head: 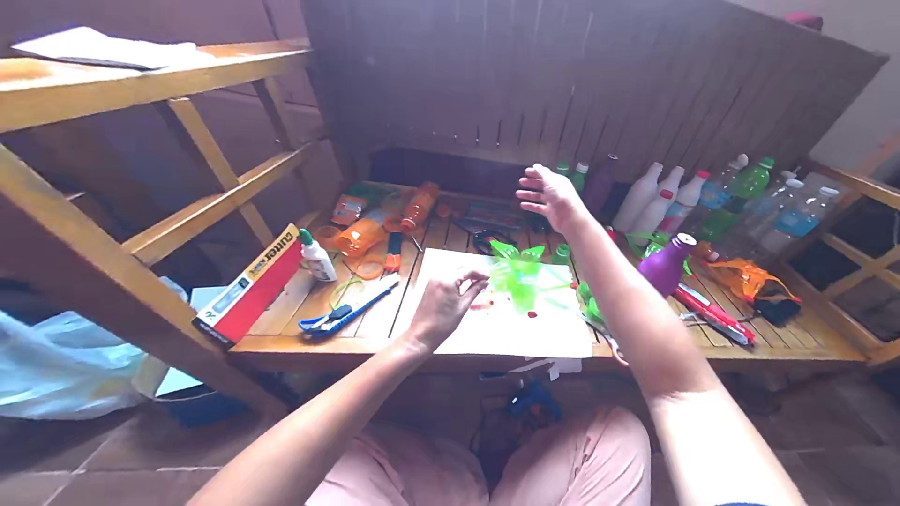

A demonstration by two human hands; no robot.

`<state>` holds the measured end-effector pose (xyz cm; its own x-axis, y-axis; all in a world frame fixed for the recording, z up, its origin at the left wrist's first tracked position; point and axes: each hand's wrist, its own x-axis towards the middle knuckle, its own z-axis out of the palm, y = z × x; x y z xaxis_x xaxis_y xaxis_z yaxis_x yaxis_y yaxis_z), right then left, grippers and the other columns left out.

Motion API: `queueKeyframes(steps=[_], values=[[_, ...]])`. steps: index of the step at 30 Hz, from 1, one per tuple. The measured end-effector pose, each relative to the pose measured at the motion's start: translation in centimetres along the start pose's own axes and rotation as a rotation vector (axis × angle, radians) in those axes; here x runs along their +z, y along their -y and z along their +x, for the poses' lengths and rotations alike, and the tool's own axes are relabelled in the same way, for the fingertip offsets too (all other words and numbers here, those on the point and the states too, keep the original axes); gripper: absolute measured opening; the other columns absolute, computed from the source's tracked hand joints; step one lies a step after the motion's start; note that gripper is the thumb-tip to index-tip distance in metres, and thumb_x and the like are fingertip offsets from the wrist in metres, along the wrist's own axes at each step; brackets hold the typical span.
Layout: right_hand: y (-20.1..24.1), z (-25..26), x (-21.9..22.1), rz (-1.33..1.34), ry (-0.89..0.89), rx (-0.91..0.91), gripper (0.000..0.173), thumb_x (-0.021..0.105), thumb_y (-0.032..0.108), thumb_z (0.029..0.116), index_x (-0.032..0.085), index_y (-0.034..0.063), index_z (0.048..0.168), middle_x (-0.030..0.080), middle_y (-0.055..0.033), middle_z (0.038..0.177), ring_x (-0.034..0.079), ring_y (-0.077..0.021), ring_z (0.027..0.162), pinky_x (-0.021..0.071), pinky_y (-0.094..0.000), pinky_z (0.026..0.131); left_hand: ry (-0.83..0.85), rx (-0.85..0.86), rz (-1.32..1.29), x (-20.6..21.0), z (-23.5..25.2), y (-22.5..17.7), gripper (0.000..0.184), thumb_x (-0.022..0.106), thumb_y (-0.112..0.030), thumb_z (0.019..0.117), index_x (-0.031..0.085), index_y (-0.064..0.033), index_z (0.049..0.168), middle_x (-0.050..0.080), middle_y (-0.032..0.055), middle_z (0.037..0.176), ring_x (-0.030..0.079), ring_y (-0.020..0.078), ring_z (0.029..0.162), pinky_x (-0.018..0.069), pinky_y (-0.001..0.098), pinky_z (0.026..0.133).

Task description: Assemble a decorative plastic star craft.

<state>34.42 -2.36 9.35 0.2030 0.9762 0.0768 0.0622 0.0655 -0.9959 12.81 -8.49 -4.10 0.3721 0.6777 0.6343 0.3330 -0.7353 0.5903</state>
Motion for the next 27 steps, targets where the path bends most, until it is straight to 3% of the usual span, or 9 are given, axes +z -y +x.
queueKeyframes(steps=[3,8,12,14,18,20,23,25,27], values=[[0.7,2.3,-2.3,-0.263,0.016,-0.017,0.044,0.039,0.031,0.1129,0.051,0.001,0.142,0.063,-0.0162,0.132,0.067,-0.0222,0.105,0.0556,-0.0374,0.084,-0.086,-0.009,0.055,-0.5,-0.2,1.2,0.026,0.07,-0.027,0.0966,0.076,-0.0015,0.093,0.075,0.0111,0.101,0.069,0.0244,0.103,0.0525,0.0422,0.093],[-2.4,6.2,-3.9,-0.699,0.113,-0.033,0.042,0.042,0.029,0.1118,0.059,-0.0029,0.134,0.067,-0.0211,0.12,0.068,-0.0284,0.098,0.0549,-0.0451,0.085,-0.025,0.034,0.234,-0.3,-0.6,2.5,0.044,0.05,-0.035,0.1068,0.078,-0.0042,0.092,0.075,0.0106,0.106,0.068,0.0302,0.102,0.049,0.0512,0.096],[-6.7,10.1,-4.3,-1.128,0.213,-0.153,0.036,0.054,0.028,0.1061,0.07,-0.0004,0.121,0.07,-0.0245,0.115,0.066,-0.0417,0.112,0.0484,-0.0652,0.097,0.125,-0.002,0.282,0.2,-1.5,3.0,0.031,0.048,-0.023,0.1066,0.07,-0.0001,0.104,0.065,0.0187,0.125,0.062,0.0404,0.117,0.0484,0.0621,0.096],[-8.3,11.6,-3.8,-1.275,0.291,-0.224,0.031,0.06,0.026,0.1029,0.072,0.0024,0.119,0.071,-0.0224,0.117,0.064,-0.0417,0.118,0.0488,-0.0646,0.098,0.161,-0.006,0.268,0.4,-2.0,2.8,0.02,0.058,-0.009,0.0997,0.069,-0.0031,0.116,0.064,0.0198,0.125,0.062,0.0434,0.117,0.0498,0.0642,0.092],[-9.5,13.6,-1.8,-1.425,0.342,-0.287,0.036,0.073,0.029,0.0954,0.072,0.0048,0.122,0.061,-0.0229,0.134,0.05,-0.0443,0.134,0.0478,-0.0628,0.099,0.017,0.07,0.233,1.2,-2.6,3.7,0.018,0.06,-0.004,0.0952,0.073,-0.0037,0.108,0.071,0.0135,0.102,0.071,0.0302,0.094,0.0595,0.0422,0.086],[-10.1,14.8,-1.0,-1.483,0.367,-0.289,0.041,0.076,0.031,0.0927,0.071,0.0038,0.123,0.059,-0.0236,0.138,0.048,-0.0446,0.135,0.0456,-0.0617,0.101,-0.038,0.04,0.223,1.5,-2.7,3.9,0.014,0.064,-0.014,0.0958,0.074,-0.0044,0.1,0.073,0.008,0.091,0.073,0.0224,0.085,0.0602,0.0353,0.081],[-10.9,15.8,0.0,-1.564,0.417,-0.268,0.043,0.079,0.029,0.0904,0.071,-0.0008,0.121,0.057,-0.0265,0.138,0.046,-0.0455,0.137,0.0429,-0.0603,0.105,-0.103,0.018,0.286,1.7,-2.8,3.8,0.034,0.062,-0.037,0.0967,0.073,-0.0081,0.082,0.07,0.0023,0.075,0.07,0.0177,0.074,0.0579,0.0338,0.072],[-11.1,16.1,0.2,-1.56,0.436,-0.252,0.04,0.077,0.026,0.0921,0.071,-0.0029,0.119,0.057,-0.0271,0.138,0.045,-0.0457,0.138,0.0422,-0.0602,0.106,-0.11,0.034,0.309,1.8,-2.8,3.7,0.046,0.054,-0.043,0.1004,0.073,-0.0088,0.075,0.069,0.0032,0.077,0.069,0.0201,0.076,0.0577,0.0353,0.07],[-11.5,16.7,0.2,-1.55,0.436,-0.264,0.031,0.073,0.023,0.0947,0.073,-0.0012,0.114,0.061,-0.0241,0.134,0.048,-0.0433,0.136,0.0443,-0.0588,0.104,-0.08,0.027,0.272,1.8,-2.8,3.6,0.045,0.048,-0.037,0.1048,0.074,-0.0088,0.08,0.071,0.0044,0.092,0.069,0.0192,0.086,0.0581,0.0321,0.077]])
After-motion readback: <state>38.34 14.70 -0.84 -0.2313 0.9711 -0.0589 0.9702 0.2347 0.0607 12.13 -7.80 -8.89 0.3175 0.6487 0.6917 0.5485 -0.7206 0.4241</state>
